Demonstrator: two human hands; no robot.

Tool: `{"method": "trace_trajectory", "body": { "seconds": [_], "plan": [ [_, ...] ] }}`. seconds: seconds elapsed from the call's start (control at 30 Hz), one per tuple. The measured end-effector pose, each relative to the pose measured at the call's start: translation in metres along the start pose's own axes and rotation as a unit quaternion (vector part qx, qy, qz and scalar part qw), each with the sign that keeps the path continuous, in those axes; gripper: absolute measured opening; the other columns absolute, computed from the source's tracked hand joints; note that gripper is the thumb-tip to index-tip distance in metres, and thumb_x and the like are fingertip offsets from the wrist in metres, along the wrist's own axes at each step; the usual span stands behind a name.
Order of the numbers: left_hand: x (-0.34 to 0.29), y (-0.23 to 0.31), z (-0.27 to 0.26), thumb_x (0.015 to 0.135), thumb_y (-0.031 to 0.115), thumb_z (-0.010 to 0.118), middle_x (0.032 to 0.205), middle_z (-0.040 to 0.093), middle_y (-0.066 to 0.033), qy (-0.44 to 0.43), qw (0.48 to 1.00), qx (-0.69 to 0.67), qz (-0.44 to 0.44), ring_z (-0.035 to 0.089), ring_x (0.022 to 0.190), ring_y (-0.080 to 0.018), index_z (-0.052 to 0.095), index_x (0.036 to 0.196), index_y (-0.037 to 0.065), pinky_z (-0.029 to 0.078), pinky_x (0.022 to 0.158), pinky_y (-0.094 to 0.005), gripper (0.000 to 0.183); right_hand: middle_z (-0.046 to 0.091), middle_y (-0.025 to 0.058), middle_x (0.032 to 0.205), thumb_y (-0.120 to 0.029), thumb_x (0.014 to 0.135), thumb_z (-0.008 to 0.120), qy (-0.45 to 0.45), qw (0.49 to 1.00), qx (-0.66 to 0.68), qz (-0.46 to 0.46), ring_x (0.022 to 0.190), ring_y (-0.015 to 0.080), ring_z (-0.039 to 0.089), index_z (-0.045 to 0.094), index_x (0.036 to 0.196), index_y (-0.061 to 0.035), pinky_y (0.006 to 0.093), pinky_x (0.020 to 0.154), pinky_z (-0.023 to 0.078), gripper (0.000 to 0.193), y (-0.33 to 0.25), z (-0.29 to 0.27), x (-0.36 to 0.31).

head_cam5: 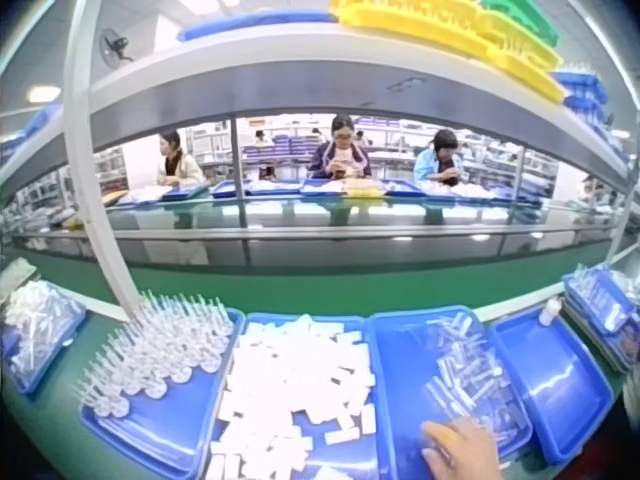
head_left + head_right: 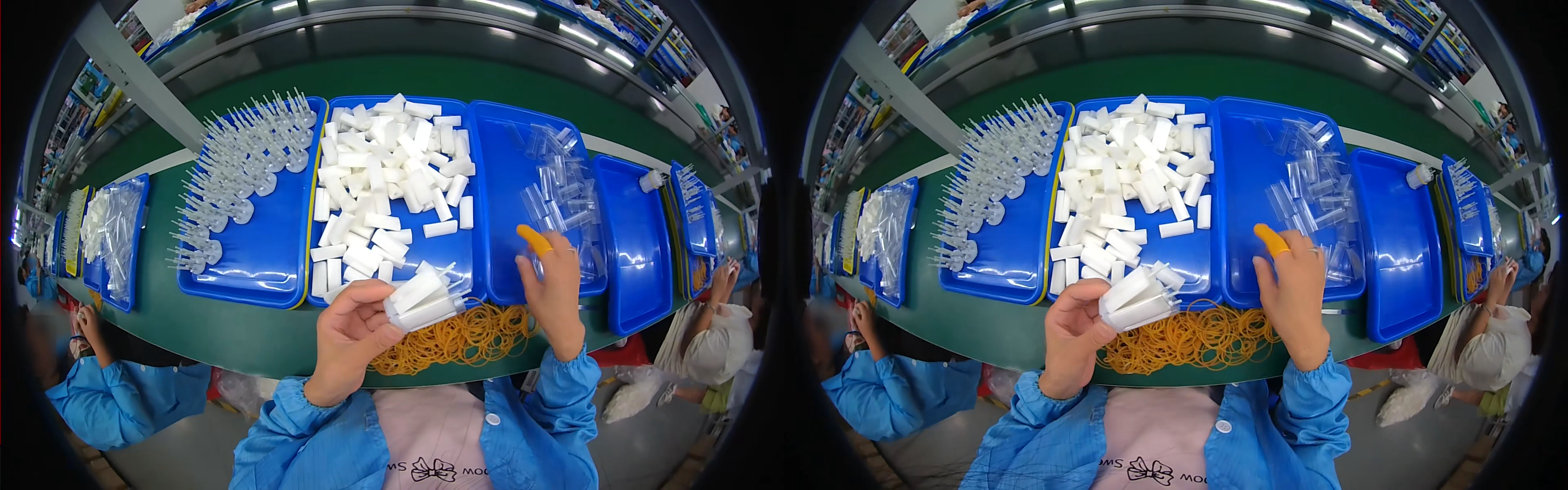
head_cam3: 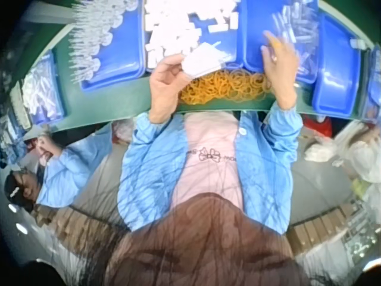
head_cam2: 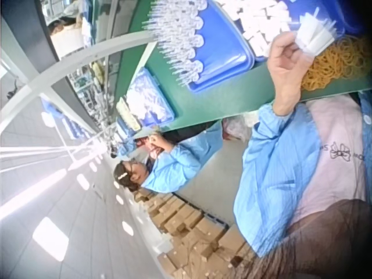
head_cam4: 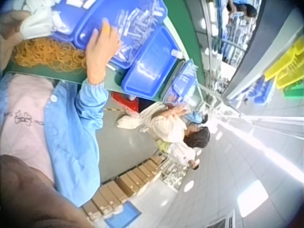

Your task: The person assembles medical supplies at a factory workstation. They pick up white cylindrical components and clear plastic tubes, insert the tubes into the cylinders, and secure them with rubber bands. The person uses scissors to trim the excess length of the rubber bands after securing the components.

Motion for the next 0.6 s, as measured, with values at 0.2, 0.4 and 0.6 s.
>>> {"method": "trace_trajectory", "body": {
  "seconds": [0.2, 0.4, 0.6],
  "plan": [
    [-0.004, -0.003, 0.006, 0.076, -0.005, 0.070, 0.115, 0.048, -0.0124, -0.023, 0.993, 0.100, 0.063, 0.055, 0.108, -0.0228, 0.054, 0.112, -0.005, 0.048, 0.095, -0.0340, 0.039, 0.059, 0.0116, 0.096, 0.003, 0.081, 0.056, 0.047, 0.764, 0.622, 0.163, 0.087, 0.0190, 0.062, 0.051, 0.110, 0.0006, 0.0310, 0.081, 0.048, 0.030, -0.027, -0.008, -0.004],
    [-0.007, -0.001, 0.015, 0.073, -0.004, 0.073, 0.113, 0.049, -0.0131, -0.021, 0.981, 0.166, 0.101, 0.056, 0.103, -0.0211, 0.058, 0.108, -0.004, 0.050, 0.090, -0.0315, 0.038, 0.060, 0.0138, 0.095, 0.003, 0.082, 0.055, 0.048, 0.727, 0.666, 0.163, 0.086, 0.0204, 0.063, 0.048, 0.113, 0.0015, 0.0320, 0.083, 0.049, 0.032, -0.044, -0.007, -0.007],
    [-0.010, 0.003, 0.015, 0.069, -0.001, 0.077, 0.107, 0.054, -0.0123, -0.005, 0.959, 0.248, 0.138, 0.058, 0.096, -0.0196, 0.062, 0.104, 0.000, 0.049, 0.081, -0.0294, 0.038, 0.061, 0.0140, 0.093, 0.001, 0.083, 0.057, 0.053, 0.724, 0.668, 0.166, 0.086, 0.0211, 0.064, 0.049, 0.113, 0.0018, 0.0321, 0.083, 0.049, 0.031, -0.045, -0.006, -0.010]
  ]
}}
Point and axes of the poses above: each hand's wrist, its own x-axis towards the middle knuckle, its own z-axis out of the palm, y = z × x, the point moved 3 cm from there along x, towards the middle knuckle
